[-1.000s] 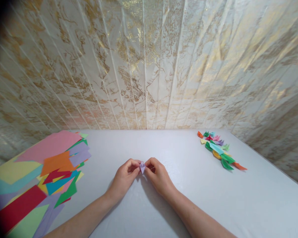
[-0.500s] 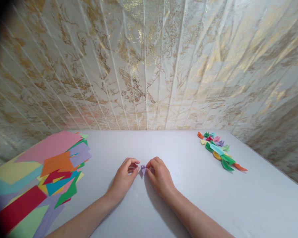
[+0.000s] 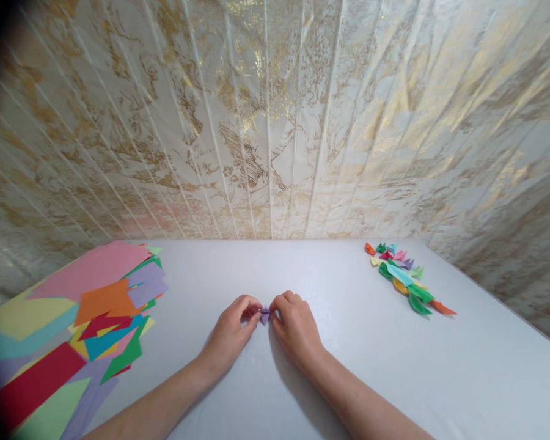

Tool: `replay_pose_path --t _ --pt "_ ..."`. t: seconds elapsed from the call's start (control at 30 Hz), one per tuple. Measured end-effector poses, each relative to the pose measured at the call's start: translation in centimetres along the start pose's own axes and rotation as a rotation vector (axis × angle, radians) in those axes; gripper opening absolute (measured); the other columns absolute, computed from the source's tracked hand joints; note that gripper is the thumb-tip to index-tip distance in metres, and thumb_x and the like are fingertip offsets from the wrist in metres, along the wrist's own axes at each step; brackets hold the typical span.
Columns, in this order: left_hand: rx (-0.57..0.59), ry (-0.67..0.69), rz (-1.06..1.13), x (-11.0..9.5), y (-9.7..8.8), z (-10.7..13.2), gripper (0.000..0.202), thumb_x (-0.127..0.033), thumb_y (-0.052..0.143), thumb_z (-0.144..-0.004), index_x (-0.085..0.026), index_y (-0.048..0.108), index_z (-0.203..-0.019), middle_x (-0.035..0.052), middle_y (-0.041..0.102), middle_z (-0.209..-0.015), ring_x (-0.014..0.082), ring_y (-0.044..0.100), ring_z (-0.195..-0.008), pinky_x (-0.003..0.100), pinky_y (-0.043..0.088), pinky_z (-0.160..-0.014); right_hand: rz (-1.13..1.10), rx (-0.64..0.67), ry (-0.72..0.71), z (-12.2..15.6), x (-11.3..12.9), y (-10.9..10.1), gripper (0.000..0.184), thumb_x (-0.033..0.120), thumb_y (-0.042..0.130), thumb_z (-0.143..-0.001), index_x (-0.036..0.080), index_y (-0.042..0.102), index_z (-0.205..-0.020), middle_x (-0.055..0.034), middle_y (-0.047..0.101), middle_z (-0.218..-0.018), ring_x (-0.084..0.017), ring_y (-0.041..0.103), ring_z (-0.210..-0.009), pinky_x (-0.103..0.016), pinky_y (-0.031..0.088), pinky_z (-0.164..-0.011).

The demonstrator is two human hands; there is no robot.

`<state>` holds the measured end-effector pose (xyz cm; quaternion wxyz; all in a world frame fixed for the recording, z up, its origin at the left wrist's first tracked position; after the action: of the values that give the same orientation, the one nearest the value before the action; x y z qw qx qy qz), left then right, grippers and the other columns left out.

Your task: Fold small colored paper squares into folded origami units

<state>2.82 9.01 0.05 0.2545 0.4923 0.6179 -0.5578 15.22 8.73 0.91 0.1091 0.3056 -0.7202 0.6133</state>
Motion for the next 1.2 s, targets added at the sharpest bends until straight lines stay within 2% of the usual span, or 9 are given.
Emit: replay_pose_path --t 0.33,0.6,0.93,1.2 --pt "-0.019 0.003 -0.027 0.0 -0.3 0.1 0.009 -0.013 0.052 -0.084 -0.021 0.056 -0.083 -0.0003 0.061 -0.086 0.0156 0.059 -0.082 0.028 0.047 -0.078 -0.048 -0.037 0.021 0.1 -0.2 -0.2 0.022 0.004 0.047 -0.074 0.021 0.052 -0.086 -0.0013 0.059 -0.084 -0.017 0.052 -0.078 -0.028 0.035 -0.071" --pt "-0.001 0.025 -0.052 -0.5 -0.2 0.0 0.011 -0.013 0.051 -0.083 -0.022 0.057 -0.083 0.0000 0.060 -0.086 0.0160 0.058 -0.083 0.028 0.046 -0.077 -0.155 -0.040 -0.002 0.1 0.5 -0.4 0.008 0.013 0.052 -0.083 0.021 0.054 -0.084 -0.0008 0.058 -0.085 -0.016 0.053 -0.078 -0.028 0.037 -0.072" --pt "0.028 0.033 -0.064 -0.6 0.1 0.0 0.011 -0.014 0.051 -0.083 -0.022 0.059 -0.081 0.0001 0.059 -0.085 0.0165 0.058 -0.082 0.028 0.045 -0.076 -0.267 -0.034 -0.018 0.1 0.7 -0.2 0.012 0.010 0.050 -0.084 0.021 0.056 -0.082 -0.0009 0.057 -0.084 -0.016 0.055 -0.079 -0.028 0.042 -0.071" --pt "0.034 0.024 -0.023 -0.8 0.2 0.0 0.009 -0.013 0.055 -0.081 -0.021 0.058 -0.081 -0.0007 0.060 -0.084 0.0153 0.058 -0.080 0.027 0.045 -0.076 -0.260 -0.023 -0.009 0.2 0.6 0.4 0.013 0.009 0.050 -0.082 0.020 0.054 -0.080 0.0006 0.054 -0.081 -0.014 0.053 -0.074 -0.025 0.040 -0.066"
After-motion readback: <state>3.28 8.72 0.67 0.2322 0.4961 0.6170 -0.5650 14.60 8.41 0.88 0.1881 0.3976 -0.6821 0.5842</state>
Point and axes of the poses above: each hand's wrist, its own z-axis away from the middle knuckle, its own y-axis out of the palm, x = y × z, the point moved 10 cm from there along -z, towards the middle knuckle
